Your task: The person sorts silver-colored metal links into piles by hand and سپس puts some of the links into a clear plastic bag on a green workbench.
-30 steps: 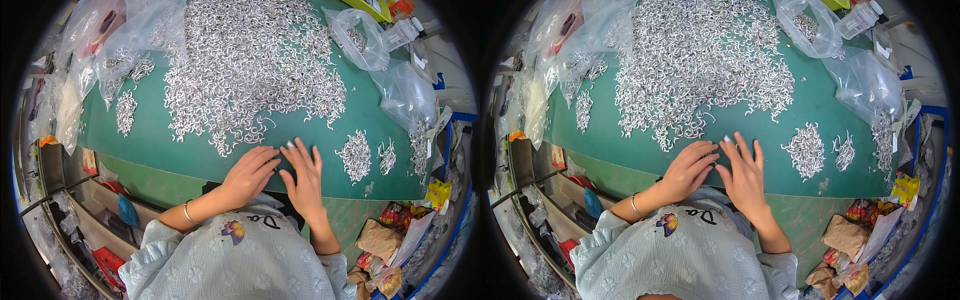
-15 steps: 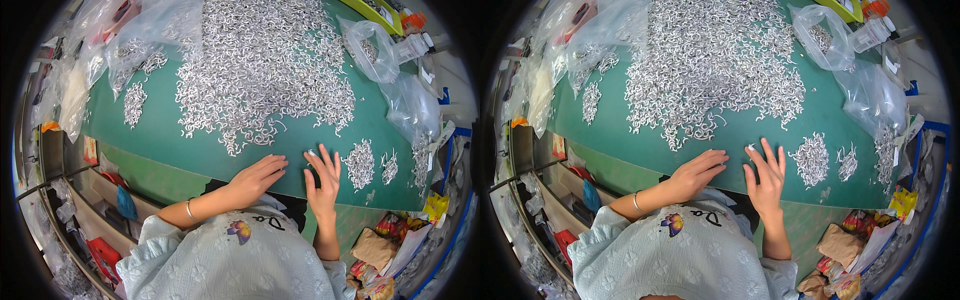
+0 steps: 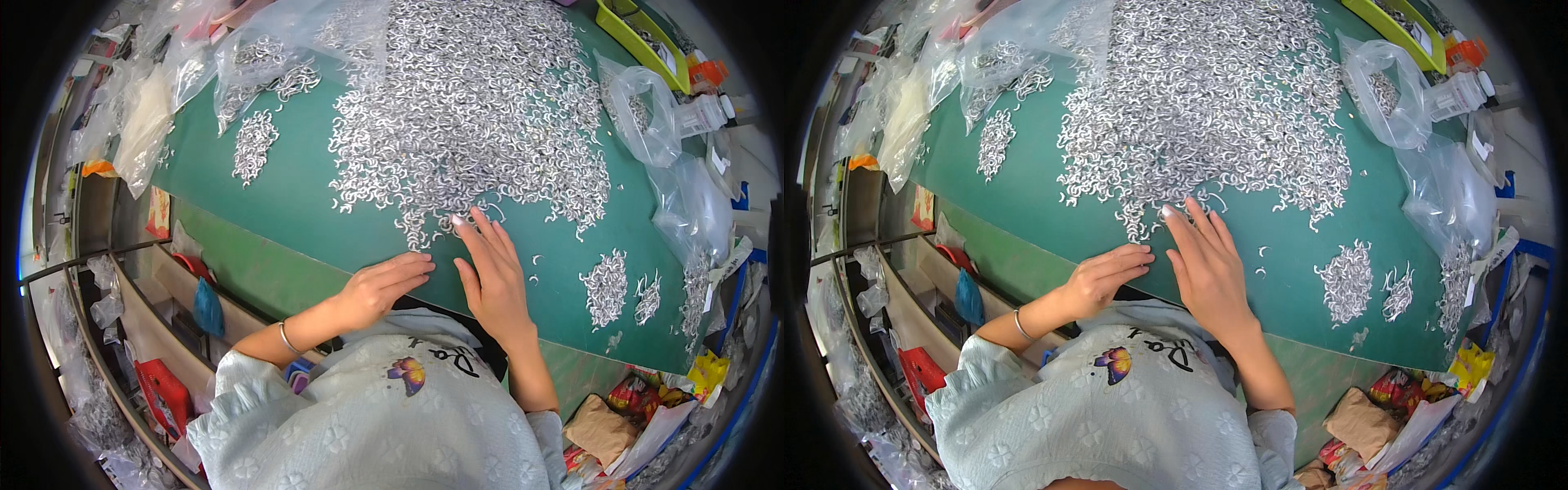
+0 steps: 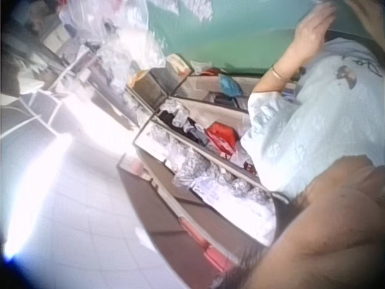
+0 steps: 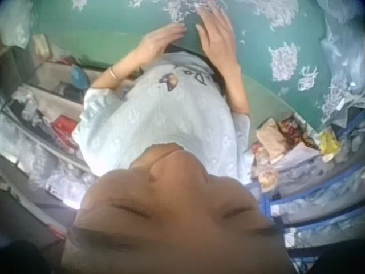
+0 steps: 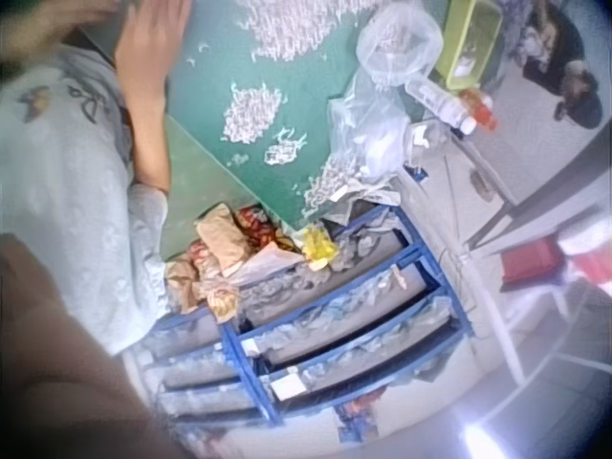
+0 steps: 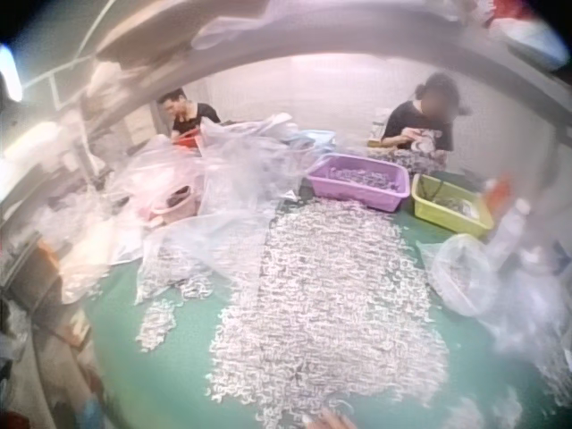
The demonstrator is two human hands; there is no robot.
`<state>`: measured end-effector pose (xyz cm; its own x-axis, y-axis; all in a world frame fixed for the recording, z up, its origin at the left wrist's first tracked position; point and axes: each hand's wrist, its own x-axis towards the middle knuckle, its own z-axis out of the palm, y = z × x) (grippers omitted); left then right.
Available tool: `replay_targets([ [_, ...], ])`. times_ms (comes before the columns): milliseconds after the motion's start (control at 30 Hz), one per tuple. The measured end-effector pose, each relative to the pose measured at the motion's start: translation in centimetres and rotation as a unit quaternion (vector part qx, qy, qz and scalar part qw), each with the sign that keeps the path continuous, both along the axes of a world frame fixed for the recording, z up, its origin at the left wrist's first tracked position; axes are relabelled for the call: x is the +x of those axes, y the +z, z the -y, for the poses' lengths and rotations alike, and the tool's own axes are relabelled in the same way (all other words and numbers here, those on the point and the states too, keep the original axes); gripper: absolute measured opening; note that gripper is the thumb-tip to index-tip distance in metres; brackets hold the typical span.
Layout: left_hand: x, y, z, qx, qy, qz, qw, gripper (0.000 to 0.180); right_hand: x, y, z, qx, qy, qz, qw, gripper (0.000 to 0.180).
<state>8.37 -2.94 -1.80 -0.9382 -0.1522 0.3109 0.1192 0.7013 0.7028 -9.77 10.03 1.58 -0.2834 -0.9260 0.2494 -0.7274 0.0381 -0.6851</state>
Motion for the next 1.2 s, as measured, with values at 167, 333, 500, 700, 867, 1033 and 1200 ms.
replay_targets([
  [167, 1.9, -0.3, 2.2, -0.035, -0.003, -0.001, 0.999, 0.037, 1.3, -0.5, 2.1, 0.017, 0.113, -0.042, 0.993, 0.053],
  [333, 3.7, -0.1, 4.2, -0.052, 0.005, -0.004, 0.999, 0.036, 2.9, -1.1, 3.6, 0.017, 0.148, -0.062, 0.987, 0.056],
  [500, 5.9, -0.3, 7.2, -0.075, 0.068, -0.013, 0.995, 0.035, 3.6, -1.7, 3.9, 0.056, 0.142, -0.100, 0.983, 0.052],
  [700, 7.5, -0.6, 11.6, -0.141, 0.222, -0.005, 0.965, 0.028, 2.4, -1.7, 2.5, 0.080, 0.084, -0.081, 0.990, 0.053],
  [867, 6.8, -0.6, 13.8, -0.132, 0.278, 0.001, 0.952, 0.019, 1.3, -1.2, 1.8, 0.115, 0.015, -0.111, 0.987, 0.049],
  [1033, 6.3, -0.2, 15.8, -0.207, 0.310, 0.012, 0.928, 0.025, 0.9, -1.1, 1.1, 0.092, -0.032, -0.111, 0.989, 0.046],
  [1200, 3.1, 1.5, 11.3, -0.117, 0.292, -0.020, 0.949, 0.034, 1.5, -0.3, 3.4, -0.013, -0.080, -0.032, 0.996, 0.048],
])
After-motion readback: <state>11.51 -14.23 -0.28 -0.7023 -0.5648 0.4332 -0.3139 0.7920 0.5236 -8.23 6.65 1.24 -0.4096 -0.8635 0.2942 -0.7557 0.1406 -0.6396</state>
